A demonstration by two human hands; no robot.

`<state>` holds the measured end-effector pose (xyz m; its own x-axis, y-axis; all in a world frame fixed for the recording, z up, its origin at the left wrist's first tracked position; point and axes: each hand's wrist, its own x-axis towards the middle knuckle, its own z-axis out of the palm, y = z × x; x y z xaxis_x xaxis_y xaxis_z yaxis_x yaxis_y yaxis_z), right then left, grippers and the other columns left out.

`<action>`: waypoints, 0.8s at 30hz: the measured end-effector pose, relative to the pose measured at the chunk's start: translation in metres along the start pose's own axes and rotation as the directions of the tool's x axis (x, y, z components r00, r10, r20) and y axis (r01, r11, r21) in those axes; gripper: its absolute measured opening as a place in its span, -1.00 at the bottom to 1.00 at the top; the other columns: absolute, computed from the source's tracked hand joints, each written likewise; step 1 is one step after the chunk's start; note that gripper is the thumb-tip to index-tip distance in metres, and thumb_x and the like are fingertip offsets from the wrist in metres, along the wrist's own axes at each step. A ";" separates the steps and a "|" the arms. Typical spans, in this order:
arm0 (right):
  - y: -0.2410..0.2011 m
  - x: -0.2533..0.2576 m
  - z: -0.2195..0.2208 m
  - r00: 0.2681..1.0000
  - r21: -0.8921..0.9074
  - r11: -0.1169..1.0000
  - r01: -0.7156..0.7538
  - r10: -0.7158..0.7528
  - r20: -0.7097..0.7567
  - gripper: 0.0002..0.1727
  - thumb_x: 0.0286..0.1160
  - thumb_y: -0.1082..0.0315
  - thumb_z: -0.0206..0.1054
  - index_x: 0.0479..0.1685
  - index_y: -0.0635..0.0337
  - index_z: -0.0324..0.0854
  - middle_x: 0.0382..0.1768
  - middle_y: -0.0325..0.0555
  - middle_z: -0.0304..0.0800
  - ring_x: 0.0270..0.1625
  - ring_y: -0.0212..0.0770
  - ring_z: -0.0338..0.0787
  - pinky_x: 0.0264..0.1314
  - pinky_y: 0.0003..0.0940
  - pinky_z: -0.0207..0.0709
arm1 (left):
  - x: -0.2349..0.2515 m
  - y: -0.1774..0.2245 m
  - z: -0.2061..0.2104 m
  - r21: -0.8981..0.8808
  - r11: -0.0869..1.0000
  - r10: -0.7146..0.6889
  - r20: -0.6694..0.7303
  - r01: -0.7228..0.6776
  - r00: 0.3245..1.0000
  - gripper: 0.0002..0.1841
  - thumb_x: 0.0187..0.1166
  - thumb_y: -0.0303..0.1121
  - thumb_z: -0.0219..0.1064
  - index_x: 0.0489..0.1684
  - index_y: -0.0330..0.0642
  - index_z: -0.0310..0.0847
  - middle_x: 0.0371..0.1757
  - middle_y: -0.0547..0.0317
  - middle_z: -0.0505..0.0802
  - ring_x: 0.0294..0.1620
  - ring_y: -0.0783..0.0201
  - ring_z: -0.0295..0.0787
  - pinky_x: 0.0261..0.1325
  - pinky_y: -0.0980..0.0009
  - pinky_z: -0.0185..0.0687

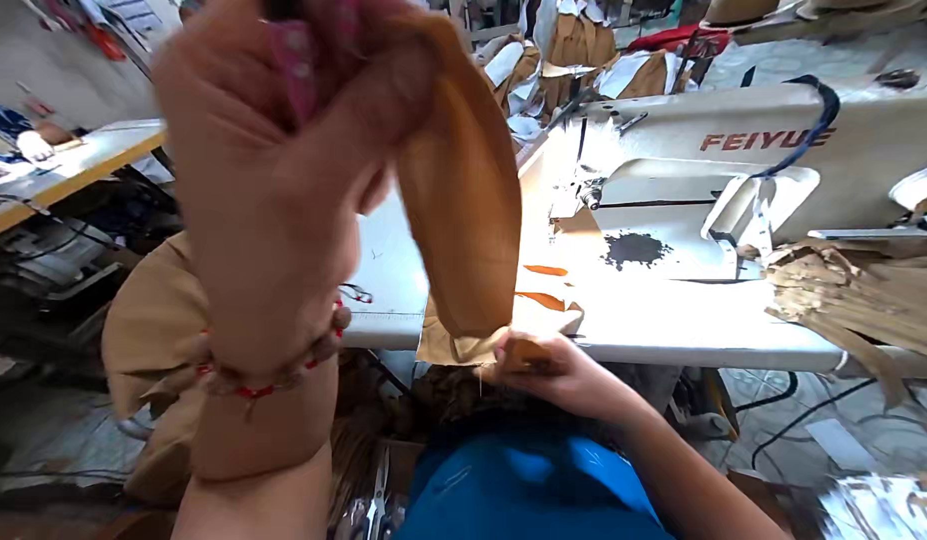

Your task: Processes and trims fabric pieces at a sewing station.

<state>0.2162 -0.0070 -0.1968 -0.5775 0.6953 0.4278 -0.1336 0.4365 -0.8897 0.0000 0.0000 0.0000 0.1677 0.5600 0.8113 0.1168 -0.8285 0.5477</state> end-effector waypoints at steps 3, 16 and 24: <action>-0.031 -0.017 -0.028 0.985 0.144 0.988 -0.051 0.074 -0.156 -0.84 0.57 0.34 0.34 -0.22 -0.14 0.83 -0.31 -0.66 0.87 -0.25 -0.76 0.74 -0.13 -0.73 0.65 | -0.011 -0.019 -0.046 0.049 0.998 -0.041 -0.111 0.047 0.993 -0.89 0.67 -0.46 0.30 -0.14 0.07 0.58 -0.44 0.61 0.69 -0.61 0.74 0.46 -0.53 0.84 0.41; 0.023 0.008 -0.075 0.702 0.078 0.877 -0.474 0.430 -0.567 -0.90 0.57 0.56 0.31 -0.32 0.26 0.65 -0.61 -0.29 0.59 -0.58 -0.51 0.54 -0.44 -0.58 0.49 | -0.042 -0.184 -0.007 0.750 0.433 -0.701 -0.069 0.500 0.710 -0.42 0.77 -0.06 0.23 0.65 -0.22 0.37 0.09 -0.46 0.79 0.09 -0.49 0.74 0.10 -0.52 0.48; 0.016 0.006 -0.071 0.694 0.226 0.904 -0.363 0.424 -0.582 -0.79 0.61 0.52 0.26 -0.44 0.15 0.62 -0.70 -0.35 0.56 -0.68 -0.54 0.46 -0.58 -0.66 0.37 | -0.038 -0.127 0.062 0.659 0.630 -0.177 0.637 -0.411 0.750 -0.81 0.41 -0.46 0.51 -0.08 -0.05 0.93 -0.31 0.01 0.81 -0.32 -0.03 0.79 -0.35 -0.02 0.63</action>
<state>0.2679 0.0451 -0.1968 0.0115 0.9999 0.0121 -0.0930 0.0131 -0.9956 0.0399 0.0846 -0.1132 0.7289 0.5683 0.3816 0.6493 -0.7505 -0.1226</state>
